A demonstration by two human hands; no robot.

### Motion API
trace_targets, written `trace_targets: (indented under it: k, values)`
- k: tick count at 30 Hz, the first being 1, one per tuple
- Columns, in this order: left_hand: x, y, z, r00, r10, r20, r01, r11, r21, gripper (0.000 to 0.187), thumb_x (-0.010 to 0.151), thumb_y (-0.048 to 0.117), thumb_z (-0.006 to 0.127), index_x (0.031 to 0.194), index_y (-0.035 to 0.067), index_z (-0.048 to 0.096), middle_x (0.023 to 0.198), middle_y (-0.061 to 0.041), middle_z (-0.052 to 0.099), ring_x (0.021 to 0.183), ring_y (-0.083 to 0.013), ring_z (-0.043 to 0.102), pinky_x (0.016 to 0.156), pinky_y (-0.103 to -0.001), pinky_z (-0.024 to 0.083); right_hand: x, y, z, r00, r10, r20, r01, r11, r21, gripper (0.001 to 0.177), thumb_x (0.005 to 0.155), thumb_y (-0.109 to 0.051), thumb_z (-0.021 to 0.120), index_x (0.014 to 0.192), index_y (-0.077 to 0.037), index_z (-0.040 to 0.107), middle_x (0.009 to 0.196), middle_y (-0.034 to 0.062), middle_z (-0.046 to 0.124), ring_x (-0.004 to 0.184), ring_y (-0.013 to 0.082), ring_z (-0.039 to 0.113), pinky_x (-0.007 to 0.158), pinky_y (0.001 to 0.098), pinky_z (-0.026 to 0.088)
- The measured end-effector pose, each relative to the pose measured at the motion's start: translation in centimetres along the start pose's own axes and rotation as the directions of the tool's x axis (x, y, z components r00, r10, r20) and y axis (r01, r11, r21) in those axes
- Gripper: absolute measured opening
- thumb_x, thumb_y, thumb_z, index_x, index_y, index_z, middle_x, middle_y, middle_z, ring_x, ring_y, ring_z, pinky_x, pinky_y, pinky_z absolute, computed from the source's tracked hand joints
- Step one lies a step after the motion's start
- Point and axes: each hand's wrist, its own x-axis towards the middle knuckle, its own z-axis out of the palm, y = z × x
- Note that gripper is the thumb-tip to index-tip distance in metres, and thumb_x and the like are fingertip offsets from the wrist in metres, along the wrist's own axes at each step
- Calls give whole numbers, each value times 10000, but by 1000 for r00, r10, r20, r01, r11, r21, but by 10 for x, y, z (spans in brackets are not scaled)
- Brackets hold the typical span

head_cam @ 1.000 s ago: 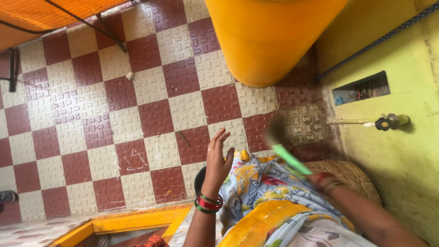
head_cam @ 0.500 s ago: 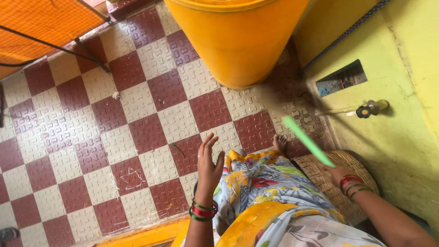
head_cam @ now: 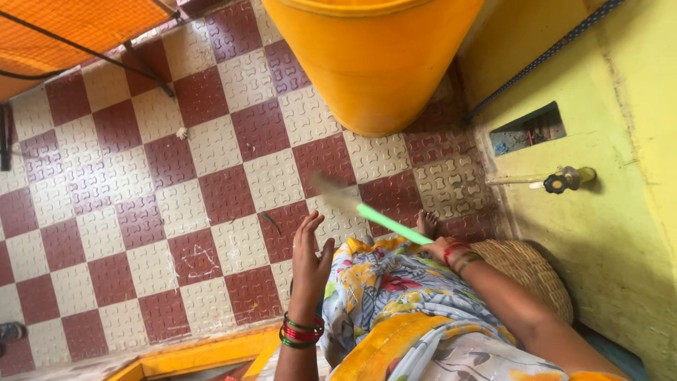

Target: The person sweeps the checkered tiled floor with a broom, moving a bag and a basket out of the way to reach different areas.

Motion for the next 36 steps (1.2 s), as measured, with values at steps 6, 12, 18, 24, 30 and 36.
trace_targets:
  k: [6, 12, 18, 24, 30, 36]
  values:
    - [-1, -5, 15, 998, -65, 10, 66, 994, -91, 479, 905, 31, 674, 1367, 56, 549, 1470, -174, 553, 1388, -359, 511, 1106, -422, 439, -71, 76, -4, 986, 165, -15, -154, 948, 279, 548, 909, -603, 593, 1091, -136, 812, 844, 148, 761, 738, 302, 692, 687, 454, 533]
    - [4, -5, 29, 999, -5, 34, 7, 999, -52, 486, 887, 21, 690, 1353, 37, 554, 1438, -183, 581, 1379, -368, 514, 1118, -456, 418, -65, 107, -40, 944, 298, -137, -211, 872, 442, 437, 962, -457, 560, 1147, -86, 698, 767, 185, 681, 612, 301, 627, 575, 454, 471]
    - [22, 28, 36, 991, 58, 120, -63, 997, 41, 446, 896, 50, 707, 1319, 34, 569, 1407, -189, 602, 1345, -381, 544, 1106, -461, 439, 56, 99, -116, 924, 341, -170, -154, 742, 652, 363, 984, -429, 621, 1125, -111, 726, 806, 144, 653, 635, 214, 573, 658, 401, 476]
    - [37, 50, 34, 984, 3, 178, -9, 999, 33, 471, 875, 46, 702, 1326, 26, 571, 1387, -191, 607, 1323, -385, 555, 1079, -454, 449, 78, 44, -116, 994, -95, 56, -13, 404, 915, 312, 960, -204, 600, 1263, -132, 585, 756, 139, 633, 545, 221, 618, 471, 377, 487]
    - [42, 50, 48, 985, 64, 161, -69, 997, 26, 457, 889, 44, 701, 1325, 22, 569, 1392, -187, 610, 1339, -388, 545, 1099, -461, 434, -13, 96, -47, 976, -108, -187, 212, 648, 732, 342, 895, -131, 651, 1232, -190, 653, 847, 64, 693, 497, 204, 594, 457, 365, 503]
    - [43, 60, 67, 975, 75, 211, -75, 997, -10, 463, 888, 32, 697, 1332, 27, 567, 1395, -184, 607, 1351, -389, 538, 1103, -455, 434, 15, 104, -79, 983, 167, 78, -182, 816, 549, 324, 948, -158, 472, 1235, -197, 618, 669, 150, 590, 511, 258, 610, 489, 422, 492]
